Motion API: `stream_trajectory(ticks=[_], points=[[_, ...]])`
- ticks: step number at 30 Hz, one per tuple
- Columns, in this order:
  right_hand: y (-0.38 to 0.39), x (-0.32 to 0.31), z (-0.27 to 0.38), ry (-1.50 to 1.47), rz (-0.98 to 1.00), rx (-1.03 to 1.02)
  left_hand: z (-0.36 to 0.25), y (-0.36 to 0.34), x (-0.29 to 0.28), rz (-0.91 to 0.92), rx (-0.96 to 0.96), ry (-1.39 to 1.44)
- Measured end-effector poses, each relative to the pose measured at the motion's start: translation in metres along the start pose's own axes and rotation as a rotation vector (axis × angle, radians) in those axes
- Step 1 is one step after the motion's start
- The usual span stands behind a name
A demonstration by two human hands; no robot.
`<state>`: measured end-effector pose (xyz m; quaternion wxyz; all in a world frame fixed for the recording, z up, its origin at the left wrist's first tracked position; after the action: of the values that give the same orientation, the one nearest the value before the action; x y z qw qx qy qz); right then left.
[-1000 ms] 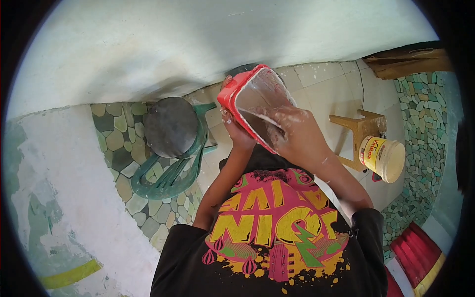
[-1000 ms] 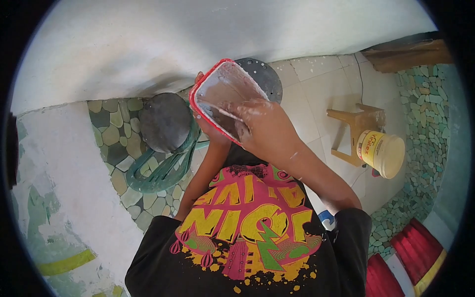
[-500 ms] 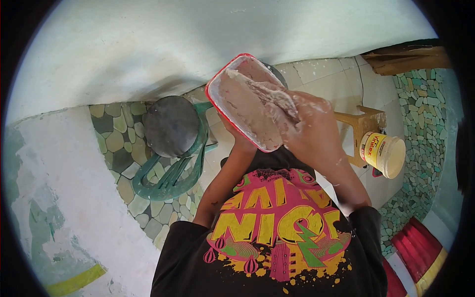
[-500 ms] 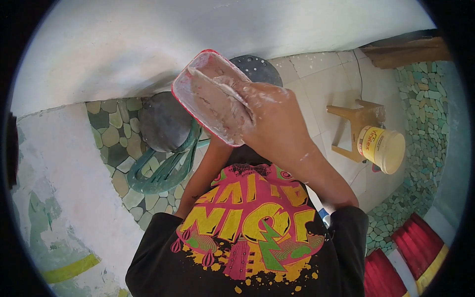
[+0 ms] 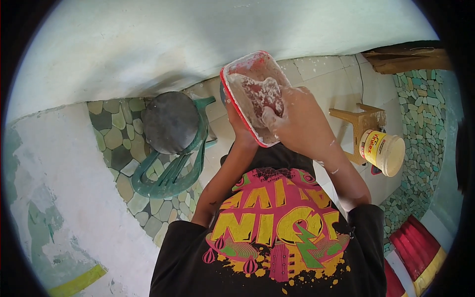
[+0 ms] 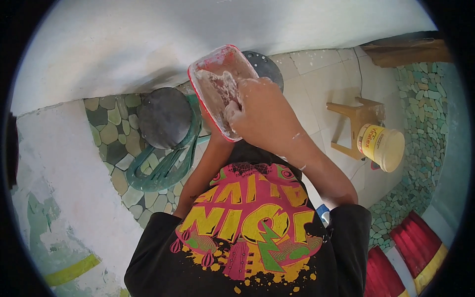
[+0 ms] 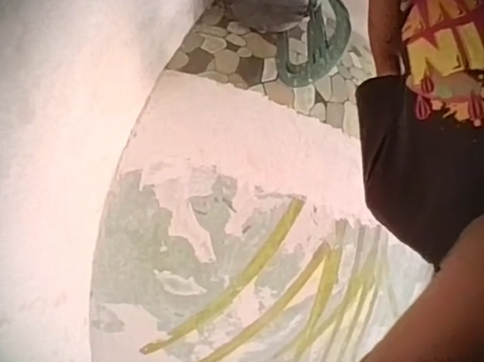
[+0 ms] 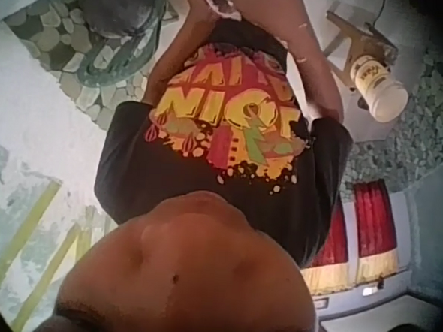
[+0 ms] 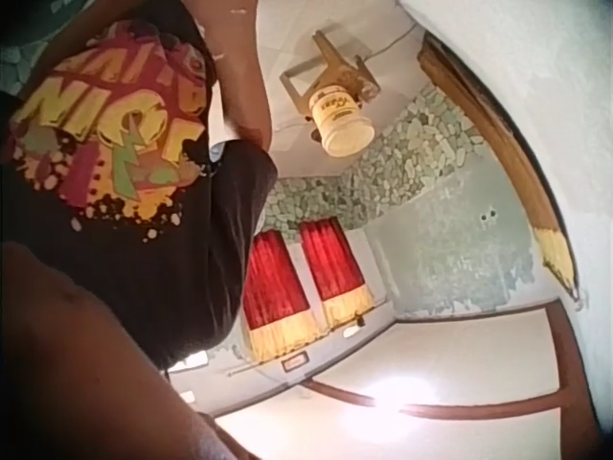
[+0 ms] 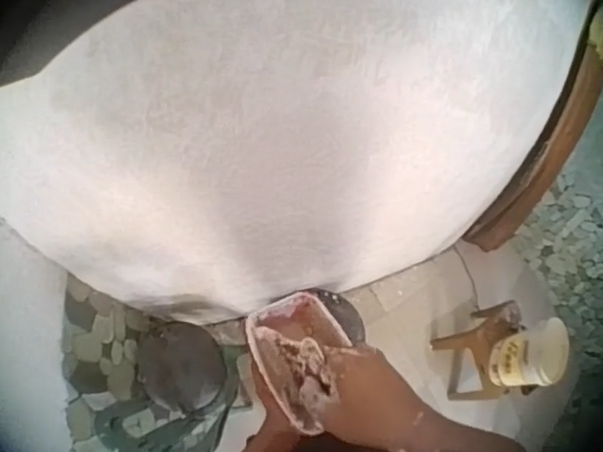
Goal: Plastering and smoothing a wall surface using joint compound and a putty knife.
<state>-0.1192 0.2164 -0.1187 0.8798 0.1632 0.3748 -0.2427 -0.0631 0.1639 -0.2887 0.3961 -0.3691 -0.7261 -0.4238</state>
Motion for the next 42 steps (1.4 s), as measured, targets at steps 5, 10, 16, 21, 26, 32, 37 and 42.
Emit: stream_trajectory(ticks=[5, 10, 16, 21, 26, 32, 37, 42], points=[[0.008, 0.009, 0.001, -0.068, 0.045, 0.06, -0.016, 0.004, 0.008, -0.089, 0.095, -0.142], [0.009, -0.005, 0.001, -0.009, -0.037, -0.008, -0.018, 0.007, 0.011, -0.041, 0.095, -0.14], [0.009, 0.004, -0.016, 0.039, 0.055, 0.032, -0.015, 0.009, 0.026, 0.102, 0.092, -0.174], [0.005, -0.004, -0.008, 0.068, -0.086, -0.055, -0.021, 0.002, 0.019, 0.043, 0.176, -0.32], [0.008, 0.005, -0.01, 0.03, 0.047, 0.008, -0.007, 0.001, 0.027, 0.057, 0.149, -0.258], [0.007, -0.003, -0.007, 0.016, -0.026, -0.079, 0.007, -0.007, -0.01, 0.002, 0.081, -0.167], [0.013, -0.015, -0.026, 0.106, -0.059, 0.031, 0.017, -0.006, 0.006, 0.014, 0.023, -0.103], [0.017, -0.006, -0.024, 0.046, 0.027, -0.082, 0.033, -0.011, -0.042, 0.058, 0.061, -0.111]])
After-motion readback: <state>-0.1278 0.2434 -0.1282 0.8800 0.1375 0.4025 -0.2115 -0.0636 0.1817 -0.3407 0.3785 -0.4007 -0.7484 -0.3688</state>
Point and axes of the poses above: each hand's wrist, its own y-axis away from the middle knuckle, its own x-axis out of the palm, z = x × y, the point moved 10 cm from there along -y, towards the middle knuckle, and after that the axes turned 8 degrees about -x, right-handed, at the moved point
